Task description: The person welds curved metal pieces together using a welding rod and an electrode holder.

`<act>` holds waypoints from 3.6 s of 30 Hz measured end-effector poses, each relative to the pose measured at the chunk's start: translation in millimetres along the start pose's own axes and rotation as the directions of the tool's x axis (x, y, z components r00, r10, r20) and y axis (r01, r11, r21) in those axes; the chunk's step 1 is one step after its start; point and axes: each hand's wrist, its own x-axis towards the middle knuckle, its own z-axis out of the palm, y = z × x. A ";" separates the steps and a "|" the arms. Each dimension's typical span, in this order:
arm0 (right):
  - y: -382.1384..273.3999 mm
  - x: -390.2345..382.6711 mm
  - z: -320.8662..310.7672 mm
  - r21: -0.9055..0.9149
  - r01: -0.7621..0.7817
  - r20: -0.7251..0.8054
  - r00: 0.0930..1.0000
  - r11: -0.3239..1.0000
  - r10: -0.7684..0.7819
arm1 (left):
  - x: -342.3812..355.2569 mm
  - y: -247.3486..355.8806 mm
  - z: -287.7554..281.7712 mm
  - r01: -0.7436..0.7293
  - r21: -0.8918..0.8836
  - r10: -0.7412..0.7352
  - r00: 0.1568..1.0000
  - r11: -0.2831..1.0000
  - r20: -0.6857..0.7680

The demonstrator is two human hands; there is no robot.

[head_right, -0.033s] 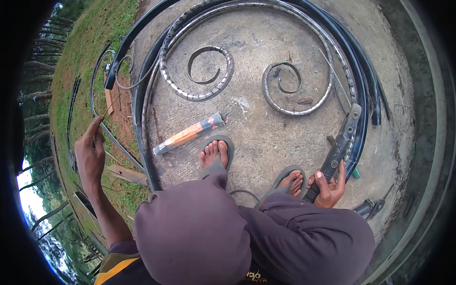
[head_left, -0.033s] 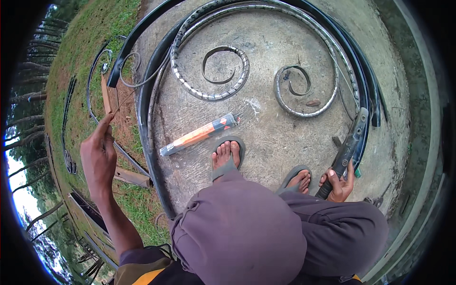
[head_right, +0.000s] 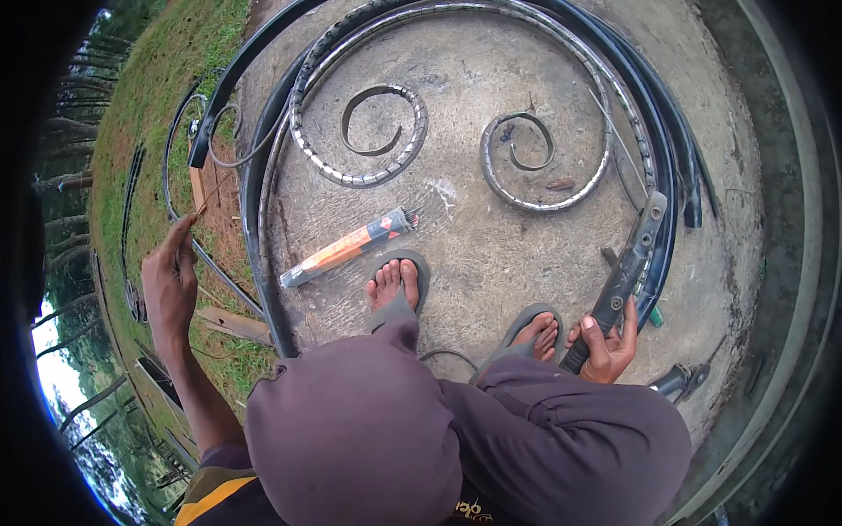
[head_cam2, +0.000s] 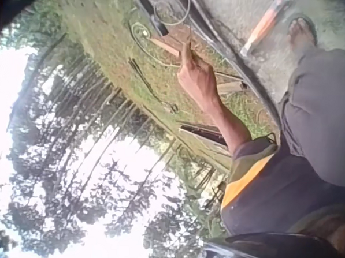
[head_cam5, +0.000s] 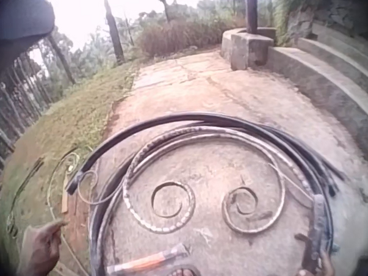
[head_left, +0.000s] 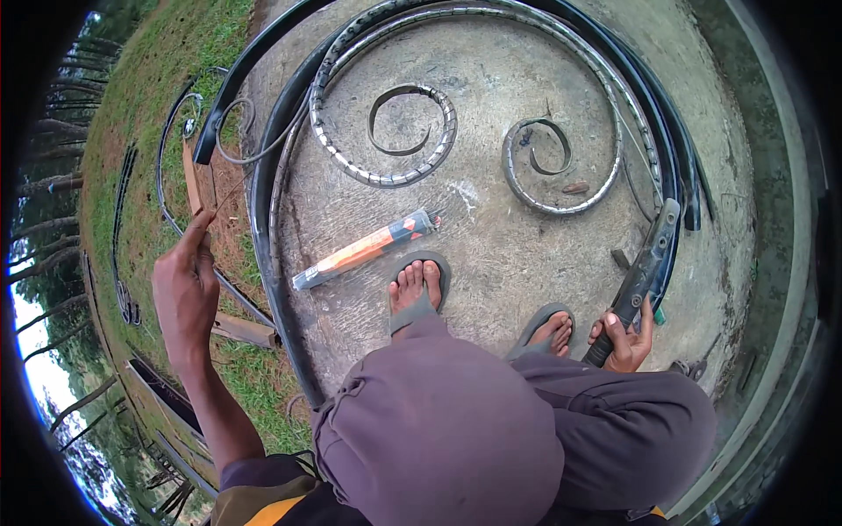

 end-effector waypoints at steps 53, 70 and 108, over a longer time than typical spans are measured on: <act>-30.1 24.1 63.2 -0.447 0.666 0.587 0.722 0.597 -0.366 | 14.0 43.9 63.7 -0.138 -0.235 0.197 0.948 0.962 0.248; -26.0 52.3 57.0 -0.388 0.780 0.787 0.558 0.490 -0.264 | 2.5 46.8 91.5 -0.079 -0.178 0.120 0.966 0.981 0.230; -11.2 56.0 122.1 -0.323 0.756 0.791 0.546 0.570 -0.276 | 25.8 42.1 116.8 0.003 -0.152 0.009 0.997 0.988 0.082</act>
